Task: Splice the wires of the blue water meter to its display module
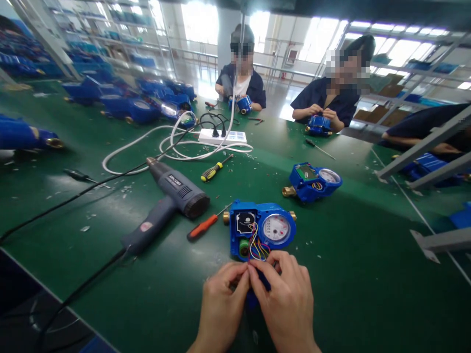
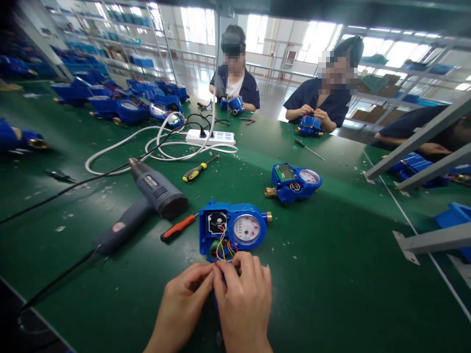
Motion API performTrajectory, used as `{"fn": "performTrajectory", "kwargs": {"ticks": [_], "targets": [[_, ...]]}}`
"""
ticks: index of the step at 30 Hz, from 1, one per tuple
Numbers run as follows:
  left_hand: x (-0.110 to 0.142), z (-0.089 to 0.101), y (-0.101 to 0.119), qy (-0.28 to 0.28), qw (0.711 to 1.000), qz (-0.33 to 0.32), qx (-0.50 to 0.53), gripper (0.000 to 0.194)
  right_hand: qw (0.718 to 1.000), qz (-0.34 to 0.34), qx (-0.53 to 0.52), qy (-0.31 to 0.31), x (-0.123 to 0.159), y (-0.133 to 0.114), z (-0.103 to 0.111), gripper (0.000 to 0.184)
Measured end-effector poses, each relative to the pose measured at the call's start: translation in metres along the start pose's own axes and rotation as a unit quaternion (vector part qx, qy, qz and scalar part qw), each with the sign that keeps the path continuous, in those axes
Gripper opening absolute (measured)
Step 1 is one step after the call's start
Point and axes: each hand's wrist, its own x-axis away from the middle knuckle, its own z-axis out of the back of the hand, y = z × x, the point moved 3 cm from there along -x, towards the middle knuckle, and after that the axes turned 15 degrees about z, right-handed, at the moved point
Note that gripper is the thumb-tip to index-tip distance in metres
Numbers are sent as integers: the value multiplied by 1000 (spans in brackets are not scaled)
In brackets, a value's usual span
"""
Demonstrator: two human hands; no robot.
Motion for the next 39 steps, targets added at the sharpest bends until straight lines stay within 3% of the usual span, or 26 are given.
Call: {"fn": "performTrajectory", "kwargs": {"ticks": [6, 9, 17, 22, 30, 35, 39], "targets": [[1, -1, 7, 56, 986, -117, -110, 17, 1000, 6, -1, 1, -3, 1, -2, 24], [2, 0, 11, 72, 980, -137, -125, 17, 1000, 5, 2, 5, -3, 2, -3, 23], [-5, 6, 6, 18, 994, 51, -98, 22, 998, 41, 56, -14, -10, 1, 0, 20], [-10, 9, 1, 21, 990, 99, -100, 25, 997, 44, 66, -16, -14, 3, 0, 20], [-15, 12, 3, 52, 986, 114, -114, 24, 998, -15, 48, -26, -11, 7, -5, 16], [-12, 12, 2, 77, 980, 55, -173, 22, 997, -68, -23, -22, -11, 14, -8, 11], [-5, 13, 1, 134, 957, -51, -250, 11, 986, -108, -118, -42, -9, 23, -11, 10]]}}
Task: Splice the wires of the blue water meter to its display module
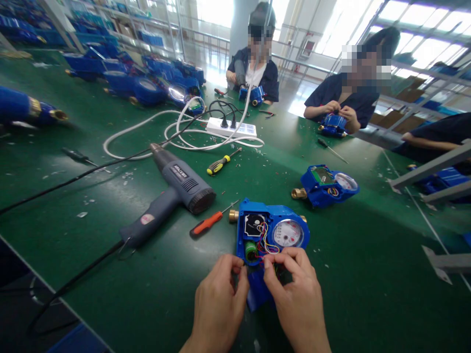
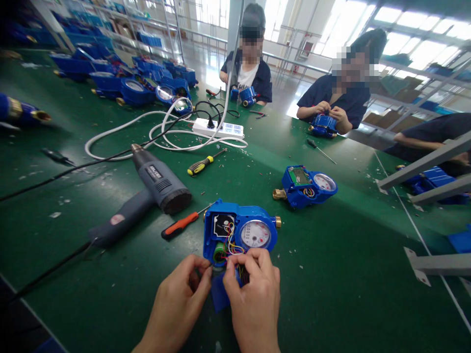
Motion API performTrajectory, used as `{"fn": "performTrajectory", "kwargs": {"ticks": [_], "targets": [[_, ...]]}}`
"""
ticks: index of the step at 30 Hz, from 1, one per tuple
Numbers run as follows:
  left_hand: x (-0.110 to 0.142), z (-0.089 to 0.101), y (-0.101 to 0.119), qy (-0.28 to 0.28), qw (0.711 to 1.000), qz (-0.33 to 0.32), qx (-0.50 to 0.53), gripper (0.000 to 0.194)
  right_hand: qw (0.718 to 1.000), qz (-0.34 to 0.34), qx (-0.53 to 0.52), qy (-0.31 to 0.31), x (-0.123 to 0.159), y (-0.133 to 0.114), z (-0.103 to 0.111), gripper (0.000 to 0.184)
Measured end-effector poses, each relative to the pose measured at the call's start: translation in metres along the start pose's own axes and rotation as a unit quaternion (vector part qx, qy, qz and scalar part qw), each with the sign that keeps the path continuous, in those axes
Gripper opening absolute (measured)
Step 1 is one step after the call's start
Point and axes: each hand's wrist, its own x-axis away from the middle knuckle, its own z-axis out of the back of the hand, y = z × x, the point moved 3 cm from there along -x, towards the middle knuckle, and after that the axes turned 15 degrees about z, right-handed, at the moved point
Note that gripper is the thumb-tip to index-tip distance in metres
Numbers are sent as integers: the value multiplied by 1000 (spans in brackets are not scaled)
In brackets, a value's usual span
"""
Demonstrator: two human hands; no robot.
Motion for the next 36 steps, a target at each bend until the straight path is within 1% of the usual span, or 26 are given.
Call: {"fn": "performTrajectory", "kwargs": {"ticks": [1, 2, 3, 4, 6, 9, 13, 14, 16, 19, 21, 24, 26, 29, 32, 36], "targets": [[1, 2, 2, 38, 998, -43, -3, 8, 1000, -8, -16, -6, 0, 2, 0, 10], [2, 4, 5, 73, 993, -91, -6, 9, 999, -14, -28, -12, 0, 3, 0, 10], [3, 6, 9, 98, 985, -138, -12, 14, 999, -18, -34, -18, 1, 3, 0, 11], [3, 7, 12, 111, 977, -179, -25, 18, 999, -19, -37, -24, 1, 3, 0, 12], [0, 7, 19, 105, 966, -228, -61, 19, 999, -16, -33, -34, 0, 2, 1, 12], [-9, 7, 25, 75, 955, -273, -92, 14, 999, -9, -23, -48, 0, -1, 2, 12], [-18, 11, 27, 27, 932, -342, -113, 16, 999, 18, 6, -46, 2, -5, 4, 7], [-20, 12, 27, 8, 928, -351, -125, 17, 999, 33, 17, -38, 2, -7, 4, 4], [-24, 15, 27, -43, 920, -352, -164, 18, 997, 64, 42, -17, 4, -10, 4, 6], [-29, 18, 29, -118, 902, -343, -235, 21, 994, 83, 65, 16, 6, -13, 3, 4], [-32, 21, 32, -145, 890, -344, -262, 22, 994, 83, 64, 31, 7, -14, 2, 8], [-35, 23, 37, -162, 882, -353, -266, 20, 997, 69, 30, 29, 7, -11, 1, 9], [-35, 22, 39, -159, 885, -356, -255, 17, 999, 40, -6, 6, 8, -8, 1, 8], [-34, 20, 39, -124, 896, -362, -225, 16, 999, 6, -43, -26, 8, -4, 0, 10], [-31, 18, 37, -83, 902, -381, -185, 16, 998, -7, -55, -38, 7, -5, 0, 12], [-28, 18, 37, -40, 909, -399, -115, 9, 996, -14, -71, -45, 6, -6, 0, 17]]}}
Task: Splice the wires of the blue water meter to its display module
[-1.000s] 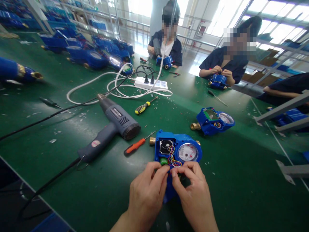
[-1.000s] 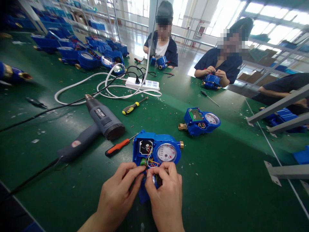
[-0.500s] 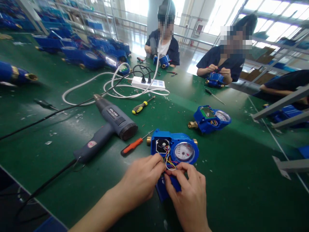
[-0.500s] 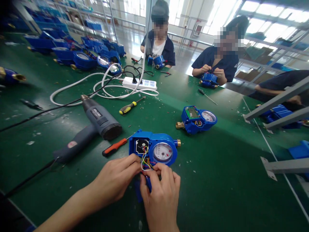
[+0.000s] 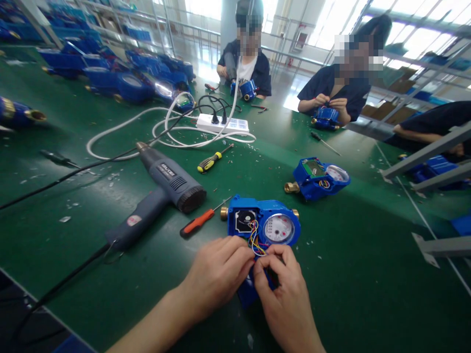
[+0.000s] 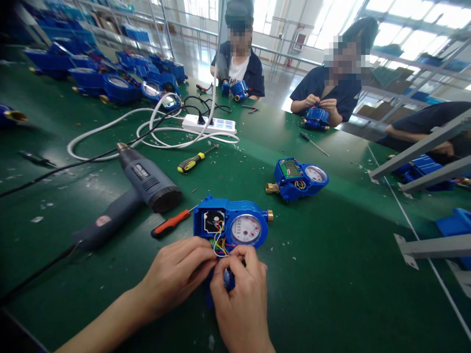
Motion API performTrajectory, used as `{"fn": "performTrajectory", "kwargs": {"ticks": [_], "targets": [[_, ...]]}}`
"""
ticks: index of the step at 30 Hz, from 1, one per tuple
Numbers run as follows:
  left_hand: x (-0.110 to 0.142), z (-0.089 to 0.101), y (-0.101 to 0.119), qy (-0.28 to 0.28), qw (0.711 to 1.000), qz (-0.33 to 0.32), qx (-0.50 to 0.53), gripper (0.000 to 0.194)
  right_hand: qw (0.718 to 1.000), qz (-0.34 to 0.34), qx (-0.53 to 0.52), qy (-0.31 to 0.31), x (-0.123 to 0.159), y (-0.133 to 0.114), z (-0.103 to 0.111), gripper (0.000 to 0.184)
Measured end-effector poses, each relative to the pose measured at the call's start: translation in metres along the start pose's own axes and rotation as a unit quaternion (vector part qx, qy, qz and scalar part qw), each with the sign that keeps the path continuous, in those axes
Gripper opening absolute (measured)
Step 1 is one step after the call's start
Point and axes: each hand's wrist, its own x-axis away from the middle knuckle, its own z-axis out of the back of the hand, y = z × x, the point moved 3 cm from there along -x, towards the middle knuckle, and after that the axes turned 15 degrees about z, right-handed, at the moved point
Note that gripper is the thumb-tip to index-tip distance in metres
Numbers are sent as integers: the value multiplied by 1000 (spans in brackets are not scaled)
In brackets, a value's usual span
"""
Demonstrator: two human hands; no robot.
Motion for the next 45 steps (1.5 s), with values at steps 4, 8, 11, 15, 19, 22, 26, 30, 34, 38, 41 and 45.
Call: {"fn": "performTrajectory", "kwargs": {"ticks": [4, 8, 11, 15, 19, 22, 26, 30, 34, 38, 41, 45], "targets": [[3, -1, 0, 19, 1000, -17, 9, 8, 1000, -10, -16, -8, 0, 0, 0, 19], [7, -5, -1, 25, 999, -41, -5, 8, 999, -22, -33, -12, -1, -1, 0, 21], [9, -8, -2, 20, 998, -52, 7, 8, 998, -37, -49, -18, -2, -2, 0, 22], [7, -8, -6, -5, 999, -39, 31, 11, 996, -51, -72, -16, -3, -2, -2, 24], [5, -5, -10, -73, 995, -8, 69, 12, 996, -57, -68, -16, -1, 1, -1, 22], [11, 4, -13, -84, 991, 42, 99, 9, 997, -54, -46, -20, 1, 3, 0, 20], [29, 21, -15, -41, 986, 130, 100, 12, 998, -55, -29, -14, 2, 4, 0, 19], [43, 17, -8, -111, 966, 231, 40, 13, 999, -46, -24, -2, 3, 5, 0, 17], [40, -6, 2, -125, 902, 396, 114, 28, 999, -37, -13, 7, 5, 6, -2, 15], [34, -28, 7, -101, 843, 457, 264, 23, 998, 16, 44, 39, 9, 6, -4, 6], [36, -34, 2, -82, 808, 483, 327, 27, 983, 96, 128, 90, 12, 0, -4, 7], [40, -37, -2, -104, 752, 484, 435, 32, 951, 189, 210, 129, 13, -9, -5, 12]]}}
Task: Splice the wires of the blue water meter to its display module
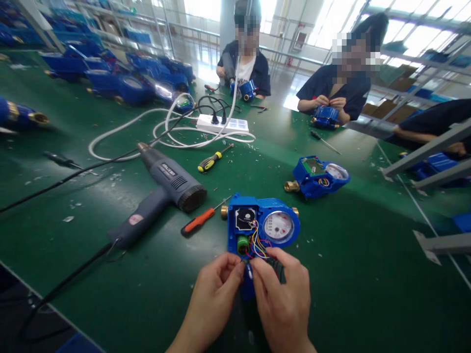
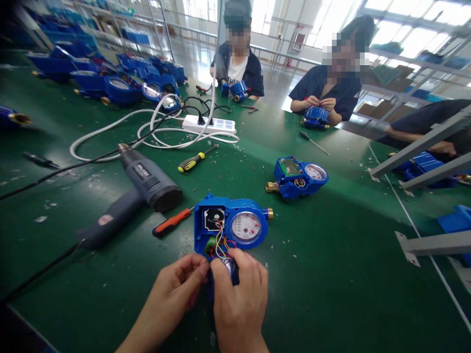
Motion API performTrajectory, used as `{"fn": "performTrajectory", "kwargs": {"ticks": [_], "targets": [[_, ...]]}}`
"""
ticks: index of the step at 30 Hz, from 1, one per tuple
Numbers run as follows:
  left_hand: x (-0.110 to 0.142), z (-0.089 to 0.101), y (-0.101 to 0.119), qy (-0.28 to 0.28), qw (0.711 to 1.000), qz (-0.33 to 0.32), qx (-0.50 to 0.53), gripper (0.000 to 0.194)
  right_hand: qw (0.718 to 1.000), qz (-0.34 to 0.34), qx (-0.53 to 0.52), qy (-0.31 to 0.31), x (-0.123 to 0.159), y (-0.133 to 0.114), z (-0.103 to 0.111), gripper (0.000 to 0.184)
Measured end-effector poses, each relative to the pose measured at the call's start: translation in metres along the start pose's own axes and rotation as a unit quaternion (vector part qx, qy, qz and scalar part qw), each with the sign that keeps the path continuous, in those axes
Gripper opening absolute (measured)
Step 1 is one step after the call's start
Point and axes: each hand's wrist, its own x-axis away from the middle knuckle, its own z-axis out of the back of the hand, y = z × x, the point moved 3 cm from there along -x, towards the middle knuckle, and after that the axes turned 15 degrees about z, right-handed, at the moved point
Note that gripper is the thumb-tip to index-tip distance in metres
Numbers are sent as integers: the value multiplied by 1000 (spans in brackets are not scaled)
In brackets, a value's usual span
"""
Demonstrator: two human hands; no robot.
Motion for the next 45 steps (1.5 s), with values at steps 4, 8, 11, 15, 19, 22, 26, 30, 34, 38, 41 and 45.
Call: {"fn": "performTrajectory", "kwargs": {"ticks": [4, 8, 11, 15, 19, 22, 26, 30, 34, 38, 41, 45], "targets": [[0, -3, -3, -54, 995, 18, 87, 31, 1000, 12, 25, -13, -3, -2, 1, 16], [-2, -5, -8, -83, 983, 26, 161, 26, 997, -57, 6, -55, -5, 0, -2, 16], [-4, -7, -11, -109, 971, 39, 211, 23, 994, -94, -25, -55, -4, 1, -4, 17], [-3, -13, -10, -163, 949, 86, 257, 22, 988, -118, -56, -84, 0, 2, -5, 14], [-2, -17, -9, -203, 929, 120, 285, 20, 979, -142, -85, -118, 5, 6, -7, 11], [-2, -17, -9, -214, 921, 132, 299, 20, 975, -162, -94, -121, 6, 9, -9, 9], [-1, -18, -10, -218, 917, 134, 307, 20, 976, -160, -89, -117, 4, 9, -10, 10], [-2, -19, -10, -214, 916, 137, 311, 21, 975, -160, -98, -121, 5, 9, -10, 12], [-3, -17, -10, -208, 915, 136, 317, 21, 976, -150, -98, -123, 5, 10, -10, 12], [-3, -14, -10, -202, 916, 139, 317, 18, 981, -123, -87, -125, 3, 9, -10, 11], [-4, -13, -10, -197, 918, 140, 315, 18, 986, -100, -69, -117, 1, 6, -9, 11], [-5, -13, -10, -197, 920, 136, 311, 18, 992, -69, -27, -98, -3, 2, -8, 11]]}}
